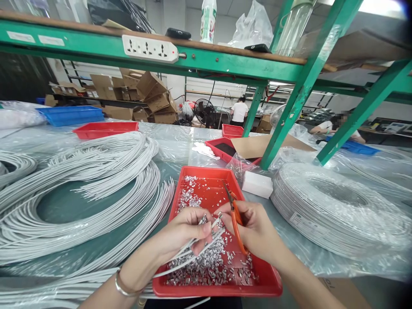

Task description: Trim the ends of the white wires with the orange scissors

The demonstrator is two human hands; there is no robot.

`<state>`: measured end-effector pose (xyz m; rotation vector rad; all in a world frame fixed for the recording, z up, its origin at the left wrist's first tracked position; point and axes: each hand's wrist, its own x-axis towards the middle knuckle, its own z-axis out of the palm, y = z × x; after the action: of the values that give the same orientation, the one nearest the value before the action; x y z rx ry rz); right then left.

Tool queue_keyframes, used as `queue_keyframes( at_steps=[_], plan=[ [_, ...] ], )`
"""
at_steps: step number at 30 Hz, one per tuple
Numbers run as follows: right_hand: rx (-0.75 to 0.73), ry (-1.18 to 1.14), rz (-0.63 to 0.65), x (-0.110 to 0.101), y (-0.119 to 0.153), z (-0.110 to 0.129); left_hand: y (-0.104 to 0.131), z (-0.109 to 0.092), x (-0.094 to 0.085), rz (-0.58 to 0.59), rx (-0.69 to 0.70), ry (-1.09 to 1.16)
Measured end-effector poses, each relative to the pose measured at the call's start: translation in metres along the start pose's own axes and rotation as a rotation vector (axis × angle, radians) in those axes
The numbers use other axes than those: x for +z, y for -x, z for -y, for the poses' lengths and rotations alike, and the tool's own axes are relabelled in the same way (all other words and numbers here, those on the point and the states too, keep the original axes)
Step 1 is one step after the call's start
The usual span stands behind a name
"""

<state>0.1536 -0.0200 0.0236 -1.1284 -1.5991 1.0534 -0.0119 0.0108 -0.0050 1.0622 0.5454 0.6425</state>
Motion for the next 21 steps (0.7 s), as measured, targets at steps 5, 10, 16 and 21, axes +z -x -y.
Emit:
queue_keyframes(
  at_steps=[5, 10, 16, 21],
  plan=[
    [-0.002, 0.094, -0.047, -0.01, -0.004, -0.003, 0.002, 0.002, 0.002, -0.045, 0.0, -0.08],
    [-0.056, 0.181, -0.197, -0.017, -0.006, -0.011, 0.01, 0.005, -0.005, -0.145, 0.094, -0.241],
    [0.2, -0.193, 0.029, 0.0, 0.006, -0.023, 0.033, 0.012, -0.025, -0.222, 0.128, -0.579],
    [0.168, -0.425, 0.046, 0.011, 0.025, -0.025, 0.053, 0.02, -0.019, -0.126, -0.015, -0.527]
  ],
)
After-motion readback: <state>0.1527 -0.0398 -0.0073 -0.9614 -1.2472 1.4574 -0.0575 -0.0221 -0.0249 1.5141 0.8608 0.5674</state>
